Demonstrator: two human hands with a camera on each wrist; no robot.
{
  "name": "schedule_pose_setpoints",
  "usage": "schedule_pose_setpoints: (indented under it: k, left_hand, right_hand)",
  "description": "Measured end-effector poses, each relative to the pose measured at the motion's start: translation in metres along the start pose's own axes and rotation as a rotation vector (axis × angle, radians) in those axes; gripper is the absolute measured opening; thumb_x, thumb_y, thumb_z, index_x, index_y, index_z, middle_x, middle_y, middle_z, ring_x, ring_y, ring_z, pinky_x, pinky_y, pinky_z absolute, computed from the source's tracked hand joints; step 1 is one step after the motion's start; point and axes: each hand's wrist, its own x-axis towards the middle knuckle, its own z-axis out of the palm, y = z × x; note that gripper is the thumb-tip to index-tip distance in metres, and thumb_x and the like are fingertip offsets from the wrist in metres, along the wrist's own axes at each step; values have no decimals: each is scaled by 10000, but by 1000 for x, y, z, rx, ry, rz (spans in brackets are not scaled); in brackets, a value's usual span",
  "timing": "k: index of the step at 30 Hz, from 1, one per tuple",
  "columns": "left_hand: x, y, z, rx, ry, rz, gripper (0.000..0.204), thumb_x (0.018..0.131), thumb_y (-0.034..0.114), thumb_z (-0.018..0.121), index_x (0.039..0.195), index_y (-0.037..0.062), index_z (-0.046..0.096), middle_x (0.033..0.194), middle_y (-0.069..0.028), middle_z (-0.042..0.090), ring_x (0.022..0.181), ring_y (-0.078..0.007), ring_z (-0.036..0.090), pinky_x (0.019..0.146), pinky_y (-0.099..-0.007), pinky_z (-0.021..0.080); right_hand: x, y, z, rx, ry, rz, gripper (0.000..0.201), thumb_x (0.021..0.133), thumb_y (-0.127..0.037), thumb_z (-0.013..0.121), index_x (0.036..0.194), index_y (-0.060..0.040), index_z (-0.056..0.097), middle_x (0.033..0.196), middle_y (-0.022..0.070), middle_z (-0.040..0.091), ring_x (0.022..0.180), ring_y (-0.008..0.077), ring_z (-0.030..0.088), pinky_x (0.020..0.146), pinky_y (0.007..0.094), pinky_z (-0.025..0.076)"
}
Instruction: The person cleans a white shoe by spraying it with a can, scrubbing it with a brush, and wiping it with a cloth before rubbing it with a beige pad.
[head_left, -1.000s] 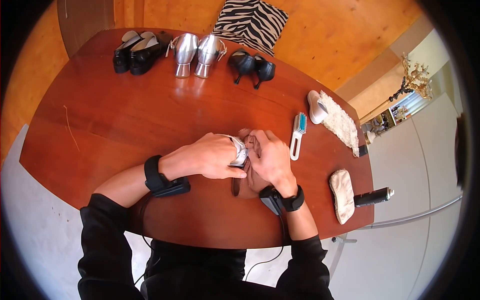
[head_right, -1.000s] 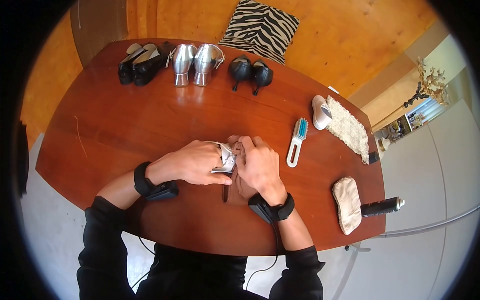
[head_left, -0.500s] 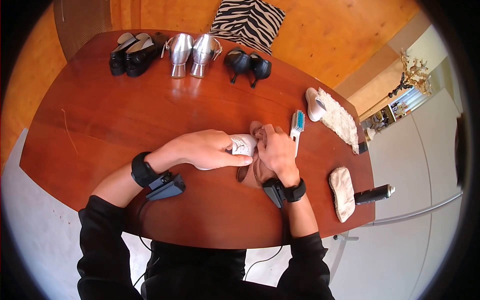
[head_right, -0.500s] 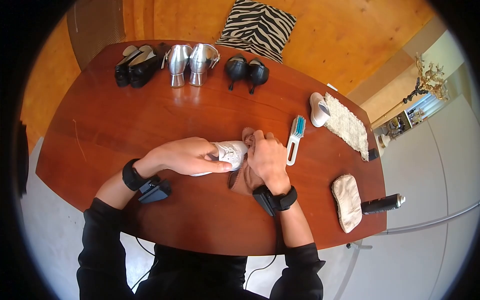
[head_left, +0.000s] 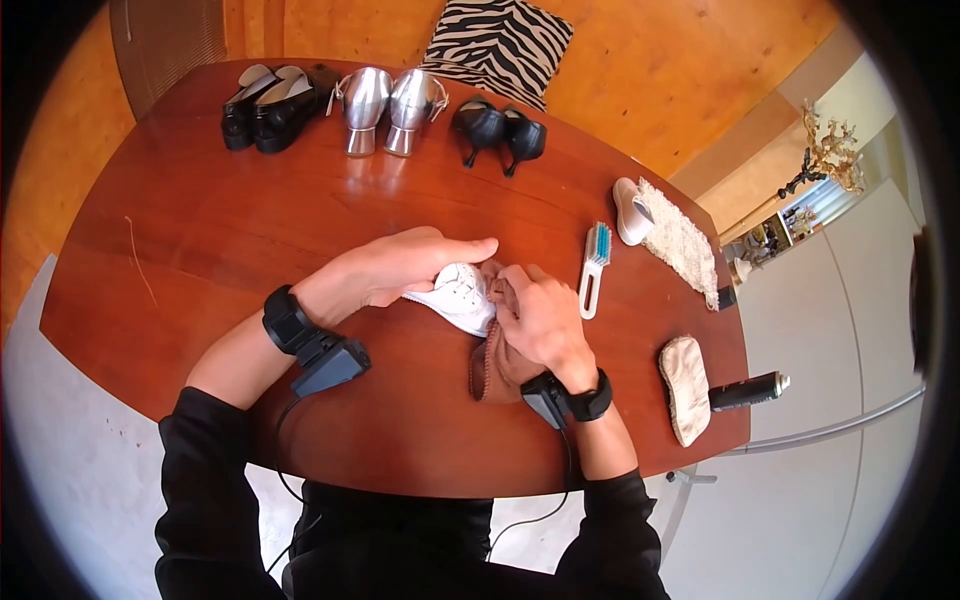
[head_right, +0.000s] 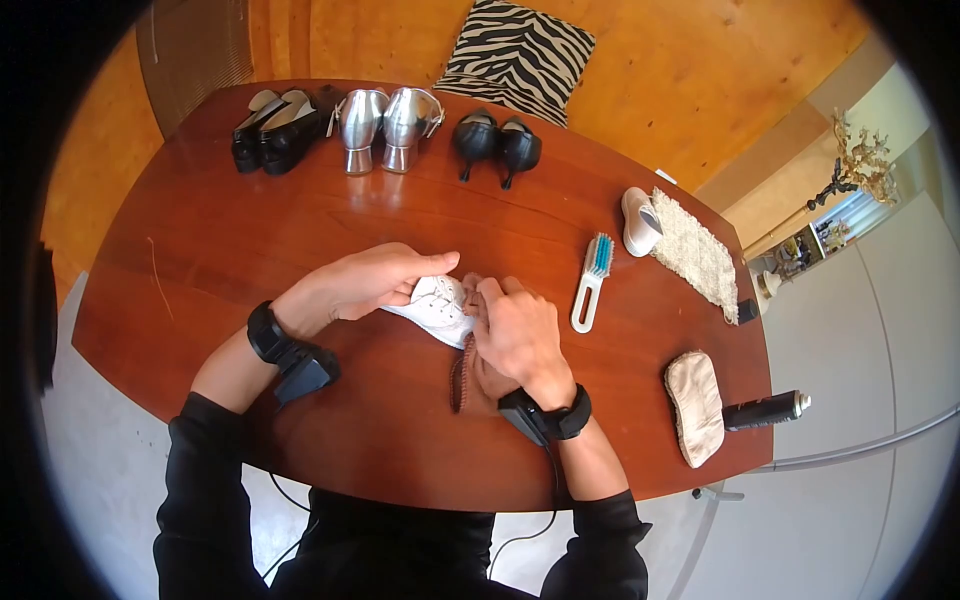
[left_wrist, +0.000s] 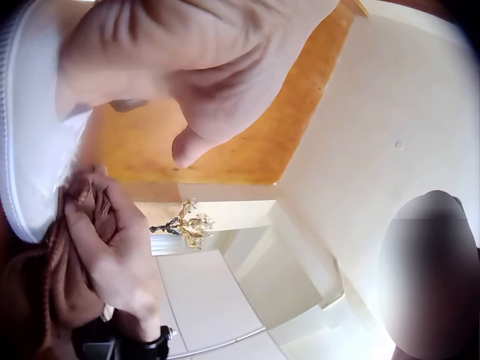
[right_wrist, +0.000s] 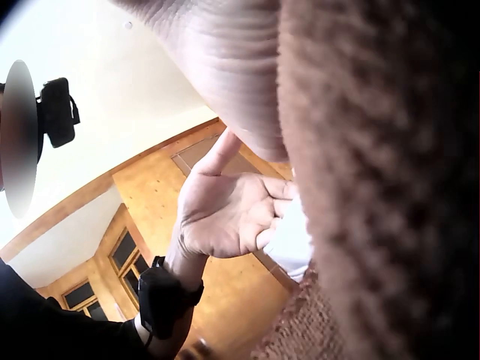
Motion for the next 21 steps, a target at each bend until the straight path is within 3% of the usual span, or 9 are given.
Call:
schedule_pose_setpoints:
  k: [1, 4, 8, 10, 13, 17, 19, 21]
  left_hand:
    - [1, -2, 2, -207, -13, 29, 465, 932, 435, 463, 891, 3, 629, 720, -21, 590, 672, -104, 559, 650, -254, 449]
    - [3, -4, 10, -370, 32, 31, 441, 934, 427, 462, 875, 19, 618, 684, -27, 574, 628, -134, 550, 629, -283, 451]
    - [11, -15, 9, -497, 3, 6, 415, 934, 424, 463, 813, 52, 602, 697, -44, 587, 633, -150, 557, 632, -288, 455]
    - [10, -16, 13, -518, 67, -29, 400, 933, 419, 467, 764, 74, 578, 689, -42, 581, 625, -154, 553, 628, -288, 452]
    - [14, -22, 11, -574, 46, -12, 425, 927, 453, 457, 784, 73, 583, 691, -37, 580, 629, -152, 550, 632, -291, 448]
    - [12, -18, 12, -592, -66, -20, 462, 922, 493, 437, 826, 65, 583, 736, -41, 598, 675, -154, 569, 679, -303, 462]
    - [10, -14, 21, -601, 87, 1, 457, 924, 482, 439, 850, 60, 599, 776, -54, 624, 715, -146, 607, 686, -292, 496]
    - [11, -15, 24, -598, 92, 2, 459, 924, 485, 438, 903, 54, 594, 813, -56, 631, 757, -149, 614, 722, -295, 495]
  right_hand:
    - [0, -2, 4, 40, 41, -10, 249, 736, -111, 598, 981, -65, 587, 806, 139, 575, 720, 323, 596, 620, 424, 495]
    - [-1, -15, 11, 112, 145, -55, 277, 705, -94, 630, 976, -71, 578, 813, 127, 558, 731, 323, 584, 610, 418, 489]
    - [-3, -23, 12, 166, 231, -148, 294, 687, -71, 631, 975, -62, 573, 838, 116, 541, 759, 314, 572, 594, 413, 488]
    - [-2, -23, 12, 169, 247, -189, 287, 689, -61, 609, 974, -44, 574, 835, 113, 539, 769, 303, 571, 579, 407, 497]
    - [-3, -23, 11, 156, 242, -196, 284, 688, -55, 603, 970, -42, 571, 828, 111, 536, 763, 300, 569, 572, 405, 497]
    - [-2, -18, 8, 86, 219, -98, 278, 706, -89, 640, 972, -66, 562, 849, 122, 558, 755, 322, 580, 608, 416, 487]
    - [0, -11, 6, 54, 214, -52, 270, 713, -97, 634, 970, -62, 563, 848, 130, 565, 756, 325, 585, 614, 418, 490]
    - [3, 3, 8, -43, 226, 48, 247, 722, -112, 619, 956, -55, 565, 827, 150, 575, 754, 333, 591, 626, 422, 492]
